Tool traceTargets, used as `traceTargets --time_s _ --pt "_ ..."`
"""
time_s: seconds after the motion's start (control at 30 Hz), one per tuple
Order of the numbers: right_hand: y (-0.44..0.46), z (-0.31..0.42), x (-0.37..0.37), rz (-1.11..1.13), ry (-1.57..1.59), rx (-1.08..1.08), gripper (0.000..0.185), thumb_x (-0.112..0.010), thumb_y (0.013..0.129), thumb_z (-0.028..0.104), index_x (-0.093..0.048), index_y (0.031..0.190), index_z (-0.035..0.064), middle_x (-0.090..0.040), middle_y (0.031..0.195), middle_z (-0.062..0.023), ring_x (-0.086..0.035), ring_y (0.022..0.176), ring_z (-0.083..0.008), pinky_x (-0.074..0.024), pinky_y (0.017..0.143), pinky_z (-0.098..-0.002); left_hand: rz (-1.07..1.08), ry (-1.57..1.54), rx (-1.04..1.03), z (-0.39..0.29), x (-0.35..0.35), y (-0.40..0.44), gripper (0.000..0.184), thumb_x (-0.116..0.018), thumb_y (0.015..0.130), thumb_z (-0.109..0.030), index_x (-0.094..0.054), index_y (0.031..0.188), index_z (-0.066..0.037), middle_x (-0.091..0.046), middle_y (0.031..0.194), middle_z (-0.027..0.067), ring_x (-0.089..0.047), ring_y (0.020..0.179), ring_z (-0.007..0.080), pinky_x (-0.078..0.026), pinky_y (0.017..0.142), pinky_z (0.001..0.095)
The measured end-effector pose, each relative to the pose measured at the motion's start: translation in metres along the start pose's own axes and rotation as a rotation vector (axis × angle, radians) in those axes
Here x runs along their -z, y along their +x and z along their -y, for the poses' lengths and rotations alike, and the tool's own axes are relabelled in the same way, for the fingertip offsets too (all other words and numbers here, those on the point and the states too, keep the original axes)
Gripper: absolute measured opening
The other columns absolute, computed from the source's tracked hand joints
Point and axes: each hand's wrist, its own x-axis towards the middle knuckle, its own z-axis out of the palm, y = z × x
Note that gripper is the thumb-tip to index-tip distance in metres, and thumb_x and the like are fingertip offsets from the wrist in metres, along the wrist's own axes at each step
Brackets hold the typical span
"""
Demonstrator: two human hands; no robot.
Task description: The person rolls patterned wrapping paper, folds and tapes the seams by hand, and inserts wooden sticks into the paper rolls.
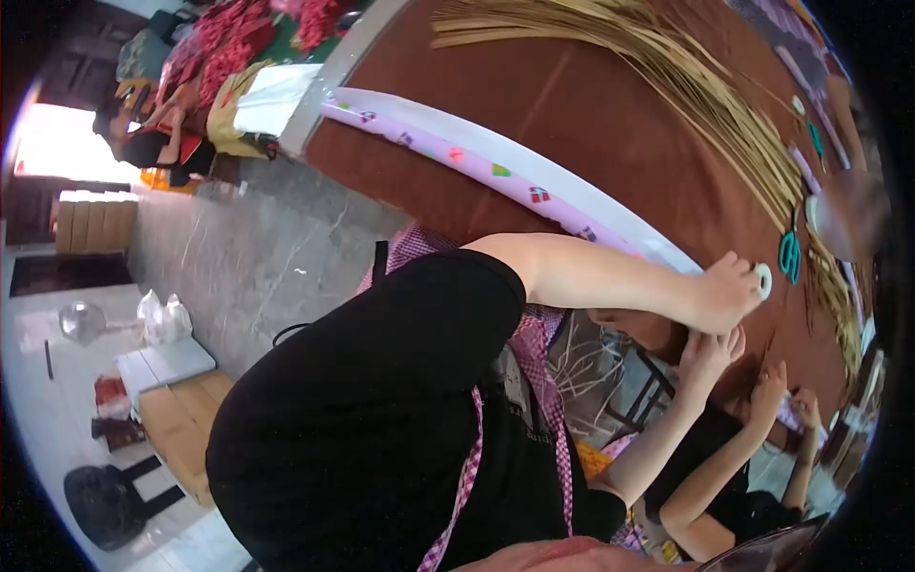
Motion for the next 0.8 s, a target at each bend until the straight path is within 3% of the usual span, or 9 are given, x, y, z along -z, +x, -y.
traceTargets --time_s 0.1,0.17,0.27,0.3,0.33,0.43,0.47,0.57,0.8 --pt "0.005 0.002 0.007 0.019 -0.082 0.033 0.035 -0.066 0.084 0.014 -0.063 0.118 0.0061 -0.061 0.118 -0.0114 -0.053 0.116 -0.0304 -0.0306 0.108 -0.0473 0.062 -0.034 -0.093 0.007 0.048 -0.027 0.015 -0.06 0.078 -0.019 -0.066 0.086 -0.008 -0.058 0.084 0.007 -0.055 0.088 0.0263 -0.038 0.077 0.0397" --pt "0.01 0.005 0.015 0.036 -0.065 0.007 0.035 -0.066 0.084 0.014 -0.063 0.118 0.0074 -0.061 0.118 -0.0098 -0.053 0.117 -0.0286 -0.0305 0.108 -0.0466 -0.046 -0.042 -0.145 0.024 0.102 -0.057 0.012 -0.061 0.075 -0.018 -0.064 0.079 -0.008 -0.057 0.08 0.0062 -0.057 0.082 0.0262 -0.04 0.073 0.0414" --pt "0.01 0.003 0.019 0.079 -0.073 -0.048 0.035 -0.066 0.084 0.014 -0.063 0.119 0.0105 -0.061 0.119 -0.0062 -0.053 0.118 -0.0241 -0.0304 0.108 -0.0449 0.05 0.213 -0.034 0.072 0.182 -0.113 0.01 -0.066 0.063 -0.02 -0.064 0.064 -0.01 -0.057 0.073 0.0083 -0.059 0.073 0.028 -0.043 0.061 0.0458" --pt "0.009 0.001 0.021 0.086 -0.081 -0.043 0.035 -0.066 0.085 0.014 -0.062 0.119 0.0106 -0.061 0.12 -0.0063 -0.053 0.119 -0.0241 -0.0303 0.108 -0.0447 -0.004 0.259 -0.02 0.087 0.21 -0.134 0.01 -0.066 0.063 -0.019 -0.062 0.063 -0.009 -0.057 0.073 0.0087 -0.059 0.073 0.0292 -0.046 0.064 0.0444" --pt "0.009 -0.001 0.024 0.091 -0.091 -0.041 0.036 -0.066 0.085 0.014 -0.062 0.12 0.0107 -0.061 0.12 -0.0065 -0.053 0.119 -0.0241 -0.0302 0.109 -0.0446 0.131 0.409 0.006 0.103 0.236 -0.157 0.009 -0.064 0.065 -0.017 -0.061 0.062 -0.01 -0.057 0.073 0.0083 -0.059 0.073 0.0288 -0.047 0.066 0.0436" --pt "0.007 -0.004 0.03 0.143 -0.122 -0.066 0.035 -0.064 0.087 0.015 -0.061 0.122 0.0105 -0.06 0.122 -0.007 -0.052 0.12 -0.0244 -0.0294 0.109 -0.0437 0.266 0.648 0.201 0.121 0.306 -0.205 0.016 -0.059 0.087 -0.02 -0.064 0.088 -0.005 -0.064 0.099 0.011 -0.061 0.098 0.0289 -0.046 0.085 0.0431" --pt "0.005 -0.007 0.029 0.153 -0.133 -0.062 0.035 -0.063 0.087 0.015 -0.061 0.122 0.0104 -0.06 0.123 -0.0072 -0.052 0.12 -0.0245 -0.0292 0.109 -0.0434 0.162 0.571 0.352 0.128 0.318 -0.219 0.019 -0.059 0.091 -0.022 -0.064 0.096 -0.005 -0.064 0.106 0.0104 -0.059 0.104 0.0283 -0.043 0.089 0.0425" --pt "0.003 -0.007 0.031 0.176 -0.14 -0.087 0.037 -0.061 0.089 0.016 -0.059 0.126 0.0102 -0.059 0.125 -0.0077 -0.052 0.121 -0.0246 -0.0289 0.109 -0.0431 0.115 0.535 0.447 0.146 0.341 -0.243 0.024 -0.061 0.091 -0.026 -0.064 0.102 -0.004 -0.065 0.11 0.0104 -0.059 0.106 0.0293 -0.043 0.091 0.0418" --pt "-0.01 -0.015 0.024 0.196 -0.188 -0.171 0.045 -0.059 0.093 0.018 -0.053 0.136 0.007 -0.059 0.129 -0.0133 -0.053 0.121 -0.0299 -0.0354 0.105 -0.043 0.159 0.512 0.29 0.165 0.357 -0.248 0.029 -0.067 0.086 -0.031 -0.063 0.098 -0.005 -0.064 0.106 0.0091 -0.059 0.101 0.0288 -0.043 0.09 0.0418"
